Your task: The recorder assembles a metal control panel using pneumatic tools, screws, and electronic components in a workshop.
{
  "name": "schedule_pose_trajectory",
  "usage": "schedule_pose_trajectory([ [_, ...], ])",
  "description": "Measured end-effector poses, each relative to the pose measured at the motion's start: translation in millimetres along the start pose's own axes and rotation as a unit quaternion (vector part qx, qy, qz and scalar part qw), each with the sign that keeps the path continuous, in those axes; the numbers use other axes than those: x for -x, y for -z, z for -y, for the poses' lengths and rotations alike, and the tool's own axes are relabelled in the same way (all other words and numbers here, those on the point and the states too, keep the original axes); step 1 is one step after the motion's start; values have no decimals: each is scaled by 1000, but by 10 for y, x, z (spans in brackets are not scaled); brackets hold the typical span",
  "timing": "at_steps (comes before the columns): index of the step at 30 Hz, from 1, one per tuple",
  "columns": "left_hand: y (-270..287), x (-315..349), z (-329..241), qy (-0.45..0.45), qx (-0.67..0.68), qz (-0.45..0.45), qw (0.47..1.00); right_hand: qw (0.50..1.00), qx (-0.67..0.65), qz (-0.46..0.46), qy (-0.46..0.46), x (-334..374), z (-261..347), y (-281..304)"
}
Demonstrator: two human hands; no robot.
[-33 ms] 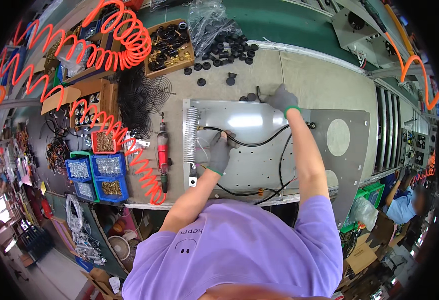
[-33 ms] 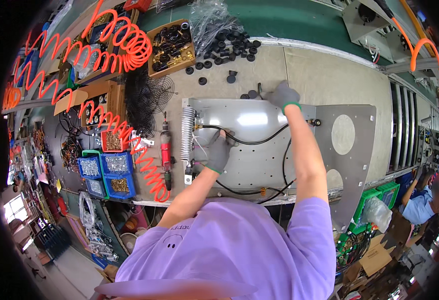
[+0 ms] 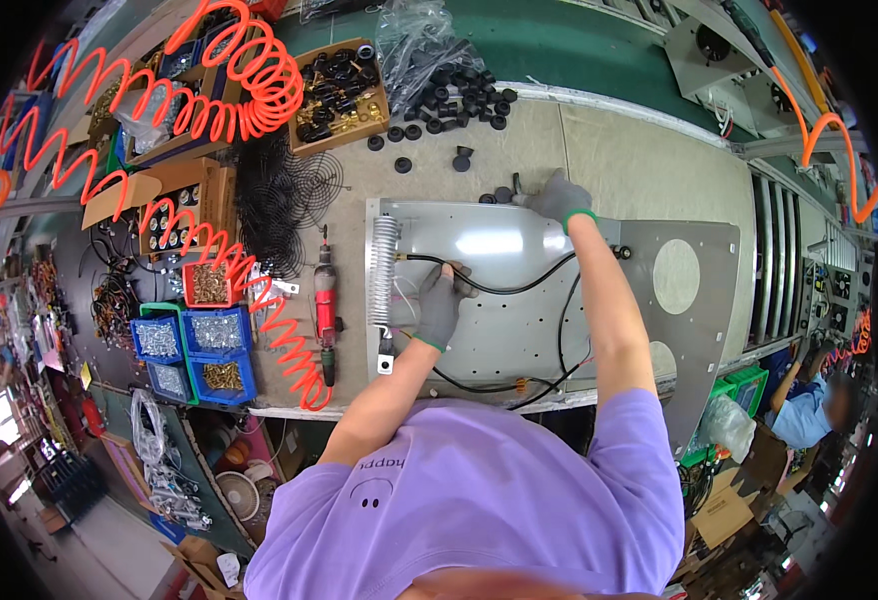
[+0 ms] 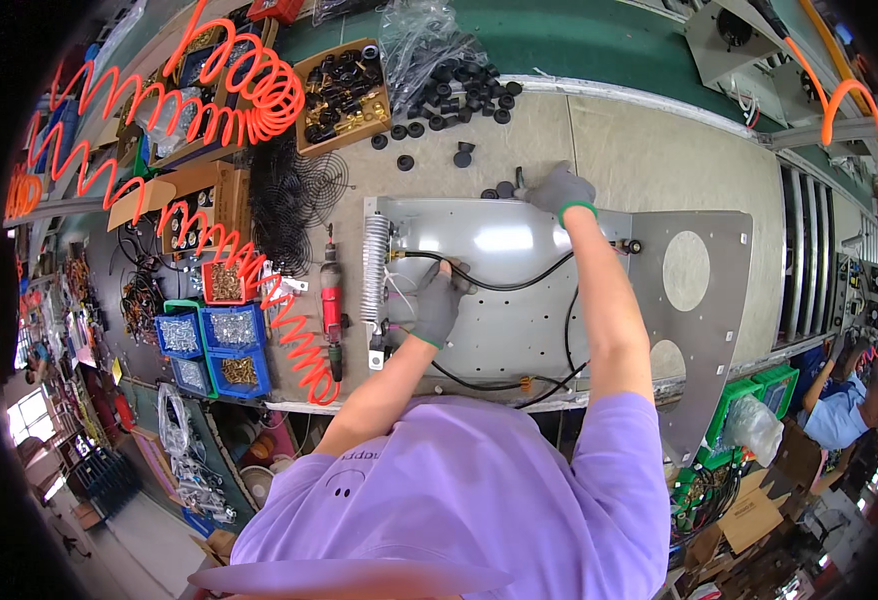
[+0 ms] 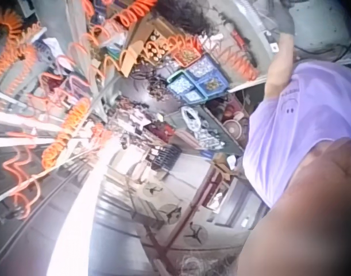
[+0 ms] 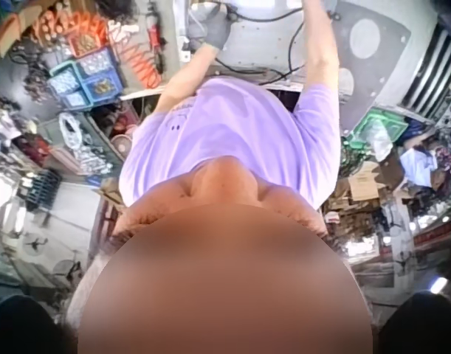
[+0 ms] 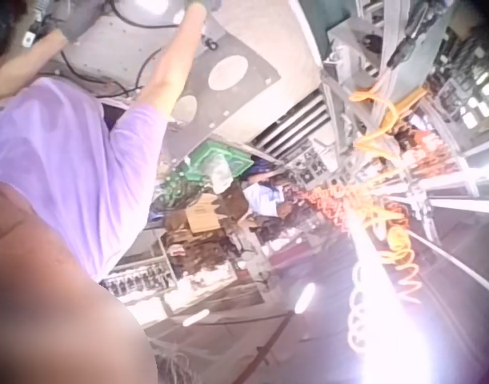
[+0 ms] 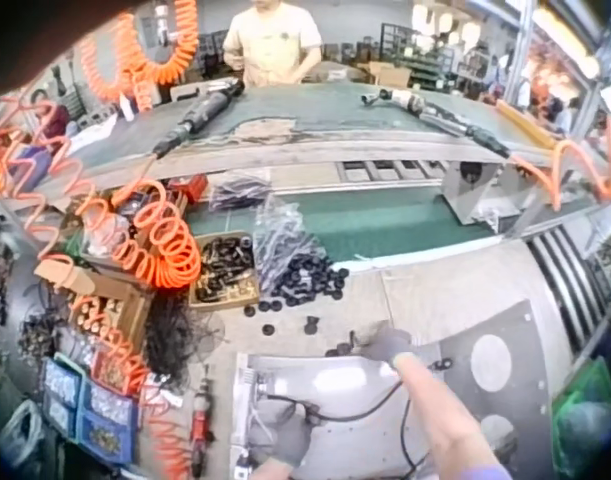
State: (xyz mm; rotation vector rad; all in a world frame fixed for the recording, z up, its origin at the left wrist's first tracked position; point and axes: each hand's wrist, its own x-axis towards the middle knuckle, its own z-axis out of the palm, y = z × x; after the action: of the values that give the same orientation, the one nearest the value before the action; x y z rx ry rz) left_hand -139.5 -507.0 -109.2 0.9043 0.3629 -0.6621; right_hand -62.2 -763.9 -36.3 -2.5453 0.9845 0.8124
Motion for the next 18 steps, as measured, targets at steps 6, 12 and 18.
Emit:
schedule_pose_trajectory([
  [6,-79,18,-1,24,-1,4,1000,996,42,10,80,-594,77,-369],
  [12,33,13,-71,12,6,24,1000,991,23,20,133,-362,138,-73],
  [18,13,28,-58,28,3,21,999,966,87,-122,209,-191,372,-103],
])
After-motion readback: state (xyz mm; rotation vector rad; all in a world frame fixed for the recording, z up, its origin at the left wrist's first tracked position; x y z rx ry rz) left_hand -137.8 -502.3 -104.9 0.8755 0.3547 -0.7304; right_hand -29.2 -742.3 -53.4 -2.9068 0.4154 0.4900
